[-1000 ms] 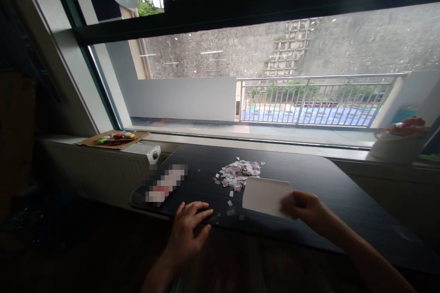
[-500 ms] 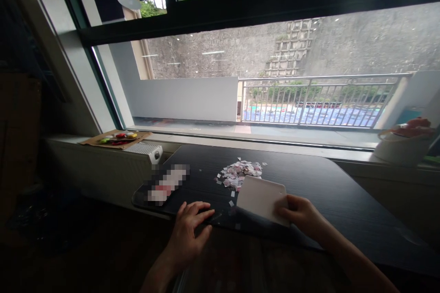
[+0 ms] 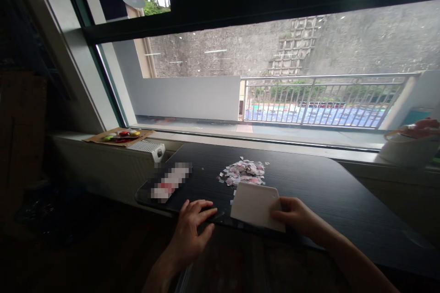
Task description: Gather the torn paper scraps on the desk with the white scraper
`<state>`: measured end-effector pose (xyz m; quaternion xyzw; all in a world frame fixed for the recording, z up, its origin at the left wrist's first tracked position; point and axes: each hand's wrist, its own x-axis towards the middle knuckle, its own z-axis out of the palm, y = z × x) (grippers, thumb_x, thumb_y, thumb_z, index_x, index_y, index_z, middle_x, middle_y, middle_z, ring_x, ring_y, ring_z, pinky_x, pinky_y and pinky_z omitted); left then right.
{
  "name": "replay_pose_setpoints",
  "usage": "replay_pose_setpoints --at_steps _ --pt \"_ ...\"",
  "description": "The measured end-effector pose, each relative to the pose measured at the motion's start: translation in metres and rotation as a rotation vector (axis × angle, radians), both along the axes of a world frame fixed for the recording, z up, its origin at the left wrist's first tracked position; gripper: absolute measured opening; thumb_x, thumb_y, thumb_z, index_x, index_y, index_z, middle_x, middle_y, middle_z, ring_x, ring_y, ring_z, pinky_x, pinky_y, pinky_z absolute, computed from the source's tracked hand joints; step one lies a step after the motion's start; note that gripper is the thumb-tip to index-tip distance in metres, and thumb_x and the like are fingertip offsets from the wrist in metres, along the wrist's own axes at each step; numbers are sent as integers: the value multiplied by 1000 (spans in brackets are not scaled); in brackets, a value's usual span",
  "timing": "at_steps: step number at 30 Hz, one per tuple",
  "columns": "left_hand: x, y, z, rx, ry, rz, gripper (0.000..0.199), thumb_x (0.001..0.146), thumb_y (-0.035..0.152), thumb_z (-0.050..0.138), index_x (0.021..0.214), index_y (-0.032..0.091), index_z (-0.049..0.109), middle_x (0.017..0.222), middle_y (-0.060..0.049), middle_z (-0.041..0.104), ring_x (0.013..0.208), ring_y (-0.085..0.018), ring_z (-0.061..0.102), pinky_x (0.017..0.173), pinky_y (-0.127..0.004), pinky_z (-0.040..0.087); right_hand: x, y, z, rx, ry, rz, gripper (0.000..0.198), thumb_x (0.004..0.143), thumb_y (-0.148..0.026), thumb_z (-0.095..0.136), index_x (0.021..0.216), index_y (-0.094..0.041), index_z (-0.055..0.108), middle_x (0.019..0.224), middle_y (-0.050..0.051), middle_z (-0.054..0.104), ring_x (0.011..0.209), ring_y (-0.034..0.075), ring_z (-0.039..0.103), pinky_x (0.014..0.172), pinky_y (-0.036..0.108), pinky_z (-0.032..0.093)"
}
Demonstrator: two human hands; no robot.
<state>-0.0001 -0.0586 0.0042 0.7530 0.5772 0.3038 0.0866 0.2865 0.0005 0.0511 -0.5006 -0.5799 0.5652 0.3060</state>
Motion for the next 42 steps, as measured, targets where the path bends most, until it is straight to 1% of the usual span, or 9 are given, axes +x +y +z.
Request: replay_pose_setpoints --at_steps 8,11,15,18,23,27,33,36,42 --pt "-1 -1 2 18 15 -4 37 73 18 54 105 33 65 116 -3 61 113 -26 53 104 -63 22 -4 -4 -2 -18 34 62 23 54 -22 71 74 -11 70 72 4 73 64 18 63 60 28 48" --pt "1 -3 4 22 35 -7 34 73 18 55 102 33 66 116 -3 60 113 -26 52 104 -64 23 7 -7 -3 6 75 47 22 54 -22 71 74 -12 70 71 3 73 65 19 64 61 28 48" --pt "6 -9 8 -3 67 -38 37 73 16 54 104 34 65 118 -4 59 115 -27 51 103 -65 23 28 -8 -8 55 65 -48 23 56 -25 72 75 -14 70 70 3 73 65 20 65 59 28 49" --pt "10 -12 11 -18 84 -53 40 73 15 53 106 33 64 118 -4 59 116 -27 50 102 -66 22 36 -10 -13 70 25 -29 23 58 -26 71 78 -13 70 74 5 74 70 22 66 63 30 50" --pt "14 -15 16 -72 88 -105 37 75 16 51 104 34 64 119 -3 58 117 -26 49 104 -65 20 23 -21 -16 98 44 13 25 60 -28 70 79 -13 71 76 6 74 72 23 66 63 30 50" --pt "15 -8 18 -40 67 -94 34 75 16 51 104 30 64 113 -5 61 115 -26 50 104 -64 21 17 -27 -11 82 52 55 23 60 -26 69 79 -13 70 74 5 73 72 23 66 63 29 50" --pt "28 22 25 4 91 -74 31 79 19 48 104 28 64 102 -4 62 107 -23 53 104 -61 21 20 -19 -12 224 64 -165 20 60 -29 68 74 -15 69 71 4 72 69 22 65 63 31 50" --pt "35 28 29 4 136 -93 31 80 19 48 104 29 64 100 -4 60 105 -22 53 104 -62 18 20 -14 -13 238 44 -232 23 60 -33 69 75 -16 68 74 5 73 71 23 65 64 32 51" --pt "32 21 26 11 177 -147 31 80 18 49 102 32 64 102 -3 59 108 -22 51 105 -62 15 7 -6 -17 286 1 -195 24 66 -35 66 79 -14 66 79 6 72 76 23 65 67 32 51"
